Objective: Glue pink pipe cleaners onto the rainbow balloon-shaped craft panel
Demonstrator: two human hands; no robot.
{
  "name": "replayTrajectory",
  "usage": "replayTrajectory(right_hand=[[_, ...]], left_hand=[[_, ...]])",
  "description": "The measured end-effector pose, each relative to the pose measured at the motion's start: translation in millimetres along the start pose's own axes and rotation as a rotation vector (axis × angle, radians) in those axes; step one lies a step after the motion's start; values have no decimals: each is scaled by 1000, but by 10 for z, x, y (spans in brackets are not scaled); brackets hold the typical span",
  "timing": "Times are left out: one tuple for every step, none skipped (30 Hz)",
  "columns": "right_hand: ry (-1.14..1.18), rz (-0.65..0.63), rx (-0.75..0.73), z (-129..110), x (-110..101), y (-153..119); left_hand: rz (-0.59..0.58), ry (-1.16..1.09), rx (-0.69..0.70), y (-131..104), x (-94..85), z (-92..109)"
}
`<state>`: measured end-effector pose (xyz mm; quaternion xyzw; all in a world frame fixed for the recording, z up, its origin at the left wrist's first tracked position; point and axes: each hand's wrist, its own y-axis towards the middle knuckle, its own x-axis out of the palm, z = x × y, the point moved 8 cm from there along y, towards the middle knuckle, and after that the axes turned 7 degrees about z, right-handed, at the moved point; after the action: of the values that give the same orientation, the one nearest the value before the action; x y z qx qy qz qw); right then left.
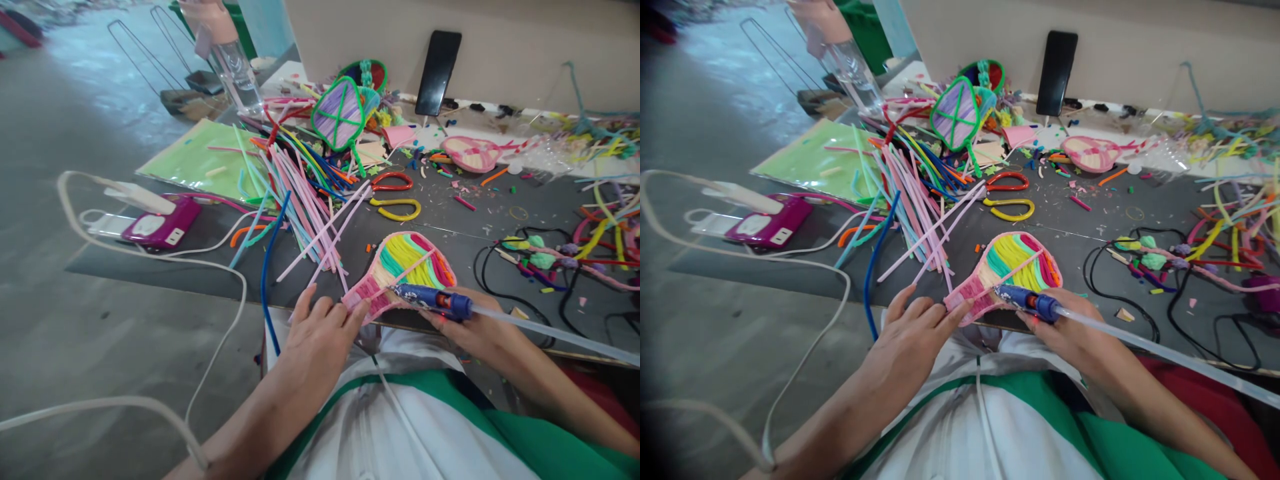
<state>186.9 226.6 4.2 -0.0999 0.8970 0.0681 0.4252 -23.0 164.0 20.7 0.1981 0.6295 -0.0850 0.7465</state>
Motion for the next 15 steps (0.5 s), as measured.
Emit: replayTrajectory(right_hand=[[-12, -19, 6, -3, 15, -2], [-25, -41, 5, -11, 32, -5], [-36, -54, 0, -23, 41, -7], [-42, -53, -8, -38, 42, -9], [-44, -52, -15, -53, 44, -11], [-43, -50, -17, -64, 48, -14], [-37, -55, -15, -73, 60, -17], [-31, -65, -6, -76, 78, -20], [-33, -72, 7, -74, 95, -22], [-39, -80, 17, -74, 113, -23], [-48, -85, 19, -78, 128, -23], [-59, -86, 21, -83, 137, -22], [-69, -85, 21, -89, 140, -19], [-74, -80, 18, -97, 136, -16], [-73, -84, 12, -109, 134, -15]], left_hand=[[-3, -2, -1, -1, 2, 0], [-7, -4, -1, -1, 4, 1], [-10, -4, -1, -2, 5, 2], [-11, -4, 0, -2, 4, 2], [-11, -4, -2, -2, 3, 1], [-10, -3, -4, -2, 1, -1], [-11, -3, -5, -2, 2, -3], [-14, -3, -5, -3, 5, -4], [-15, -1, -5, -4, 8, -5], [-14, 0, -4, -6, 10, -7], [-15, 0, -3, -10, 15, -8], [-16, 0, -4, -14, 20, -10], [-16, -1, -6, -19, 24, -13], [-17, -3, -8, -24, 28, -15], [-21, -8, -9, -29, 33, -16]])
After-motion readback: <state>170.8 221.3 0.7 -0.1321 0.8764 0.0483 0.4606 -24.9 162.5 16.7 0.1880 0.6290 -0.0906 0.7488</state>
